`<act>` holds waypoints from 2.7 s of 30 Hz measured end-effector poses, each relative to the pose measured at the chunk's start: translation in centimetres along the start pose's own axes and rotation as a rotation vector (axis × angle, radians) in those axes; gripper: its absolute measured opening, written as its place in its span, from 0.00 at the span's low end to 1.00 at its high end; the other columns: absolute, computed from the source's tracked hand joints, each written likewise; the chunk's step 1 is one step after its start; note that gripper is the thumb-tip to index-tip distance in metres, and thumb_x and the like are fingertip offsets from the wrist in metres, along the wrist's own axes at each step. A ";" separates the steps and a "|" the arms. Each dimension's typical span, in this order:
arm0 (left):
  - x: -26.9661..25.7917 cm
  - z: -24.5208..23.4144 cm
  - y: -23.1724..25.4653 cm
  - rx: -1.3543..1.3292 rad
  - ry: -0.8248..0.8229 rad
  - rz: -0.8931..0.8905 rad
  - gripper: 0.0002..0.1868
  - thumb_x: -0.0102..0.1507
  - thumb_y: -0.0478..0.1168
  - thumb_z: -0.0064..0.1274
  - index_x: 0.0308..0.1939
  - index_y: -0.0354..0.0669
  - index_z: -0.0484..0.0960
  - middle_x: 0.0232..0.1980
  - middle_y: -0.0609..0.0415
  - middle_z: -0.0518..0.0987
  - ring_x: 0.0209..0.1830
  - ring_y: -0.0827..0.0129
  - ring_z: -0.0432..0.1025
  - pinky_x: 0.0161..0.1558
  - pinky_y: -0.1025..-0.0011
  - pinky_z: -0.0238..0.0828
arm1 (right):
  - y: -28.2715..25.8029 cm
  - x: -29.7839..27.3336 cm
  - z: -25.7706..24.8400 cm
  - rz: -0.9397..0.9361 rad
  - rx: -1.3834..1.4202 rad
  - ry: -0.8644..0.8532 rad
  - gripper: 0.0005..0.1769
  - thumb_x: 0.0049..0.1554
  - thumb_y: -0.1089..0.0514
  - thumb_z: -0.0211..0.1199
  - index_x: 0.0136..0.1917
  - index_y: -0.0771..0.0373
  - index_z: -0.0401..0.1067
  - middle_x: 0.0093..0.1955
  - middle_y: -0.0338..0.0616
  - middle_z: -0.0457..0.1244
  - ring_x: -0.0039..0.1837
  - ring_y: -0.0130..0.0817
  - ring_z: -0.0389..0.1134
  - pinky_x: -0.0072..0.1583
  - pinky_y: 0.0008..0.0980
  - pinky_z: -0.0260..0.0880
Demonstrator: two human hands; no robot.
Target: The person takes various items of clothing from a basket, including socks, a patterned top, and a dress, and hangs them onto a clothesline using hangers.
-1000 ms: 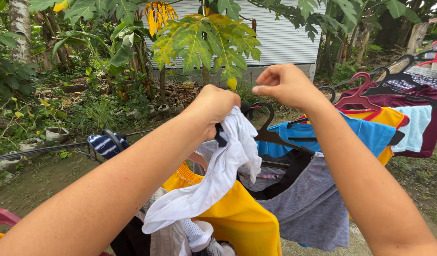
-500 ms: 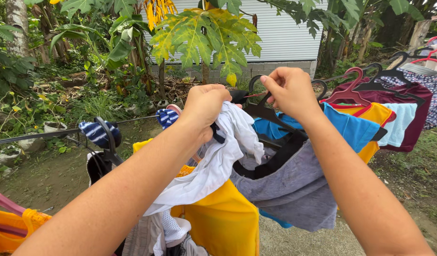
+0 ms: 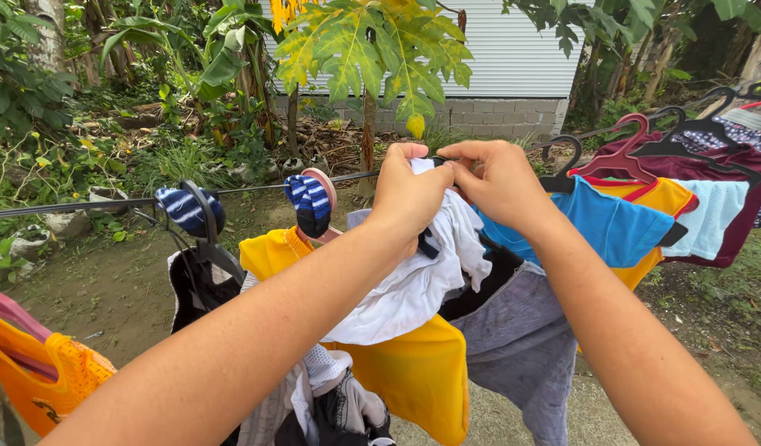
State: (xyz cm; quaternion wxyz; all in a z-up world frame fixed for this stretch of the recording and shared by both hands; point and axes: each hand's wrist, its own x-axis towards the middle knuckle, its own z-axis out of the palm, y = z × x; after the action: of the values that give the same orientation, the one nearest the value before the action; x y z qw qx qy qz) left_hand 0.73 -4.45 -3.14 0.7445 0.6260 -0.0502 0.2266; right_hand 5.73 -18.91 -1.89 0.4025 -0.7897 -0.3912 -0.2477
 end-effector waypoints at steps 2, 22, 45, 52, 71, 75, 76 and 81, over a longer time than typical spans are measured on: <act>-0.5 -0.3 -0.2 0.011 0.000 -0.031 0.31 0.54 0.33 0.58 0.60 0.39 0.66 0.43 0.45 0.78 0.35 0.68 0.75 0.34 0.69 0.72 | 0.2 -0.6 0.1 0.053 0.001 -0.019 0.17 0.59 0.61 0.61 0.60 0.67 0.78 0.37 0.45 0.72 0.37 0.25 0.71 0.39 0.28 0.72; -3.9 -6.9 3.7 -0.307 0.027 0.042 0.13 0.60 0.38 0.49 0.46 0.37 0.79 0.37 0.50 0.81 0.33 0.70 0.74 0.36 0.71 0.72 | -6.7 -4.1 0.9 0.123 0.516 -0.080 0.19 0.68 0.49 0.63 0.49 0.68 0.80 0.41 0.45 0.67 0.37 0.24 0.67 0.40 0.27 0.68; 6.6 13.1 1.6 0.060 -0.494 0.152 0.30 0.51 0.20 0.45 0.55 0.48 0.75 0.55 0.50 0.71 0.48 0.64 0.70 0.42 0.67 0.72 | 4.1 -8.2 -10.6 0.387 0.554 0.516 0.07 0.57 0.58 0.71 0.47 0.62 0.78 0.35 0.35 0.67 0.35 0.23 0.64 0.37 0.25 0.61; 7.6 16.0 -0.8 -0.063 -0.575 -0.147 0.31 0.51 0.23 0.50 0.59 0.43 0.73 0.52 0.42 0.76 0.44 0.59 0.73 0.39 0.63 0.73 | 6.5 -7.0 -11.3 0.528 0.663 0.524 0.11 0.50 0.64 0.74 0.45 0.59 0.74 0.36 0.37 0.67 0.33 0.26 0.66 0.35 0.29 0.65; 13.9 11.5 -1.6 0.747 -0.327 0.713 0.12 0.51 0.28 0.62 0.33 0.49 0.94 0.36 0.52 0.81 0.37 0.60 0.77 0.40 0.63 0.72 | 16.0 -2.6 -11.1 0.680 0.641 0.040 0.13 0.47 0.62 0.76 0.43 0.59 0.74 0.36 0.35 0.66 0.34 0.26 0.65 0.36 0.29 0.66; 15.3 10.0 -0.1 0.762 -0.509 0.688 0.13 0.47 0.26 0.61 0.29 0.48 0.91 0.41 0.45 0.80 0.41 0.50 0.79 0.44 0.58 0.77 | 16.9 -1.8 -10.7 0.682 0.778 0.122 0.13 0.46 0.60 0.75 0.44 0.57 0.75 0.35 0.33 0.65 0.32 0.26 0.63 0.34 0.30 0.65; 15.5 9.8 0.0 0.796 -0.582 0.394 0.14 0.51 0.26 0.54 0.32 0.48 0.88 0.39 0.50 0.82 0.38 0.51 0.83 0.42 0.59 0.80 | 17.2 -1.6 -10.5 0.683 0.784 0.112 0.13 0.46 0.60 0.75 0.44 0.57 0.75 0.35 0.33 0.65 0.32 0.26 0.63 0.34 0.30 0.65; 15.9 9.0 -0.4 1.272 -0.620 0.738 0.11 0.47 0.25 0.60 0.26 0.45 0.91 0.41 0.46 0.79 0.43 0.50 0.78 0.45 0.58 0.75 | 18.0 -0.8 -9.1 0.619 0.635 0.153 0.17 0.43 0.63 0.79 0.44 0.59 0.74 0.38 0.36 0.67 0.36 0.26 0.65 0.38 0.29 0.65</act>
State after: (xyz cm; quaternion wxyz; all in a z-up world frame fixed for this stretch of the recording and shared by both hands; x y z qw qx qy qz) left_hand 16.96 -8.69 4.06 0.0738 0.9083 -0.3201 0.2590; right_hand 19.32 -33.44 -5.41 0.7079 -0.6862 -0.1620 -0.0410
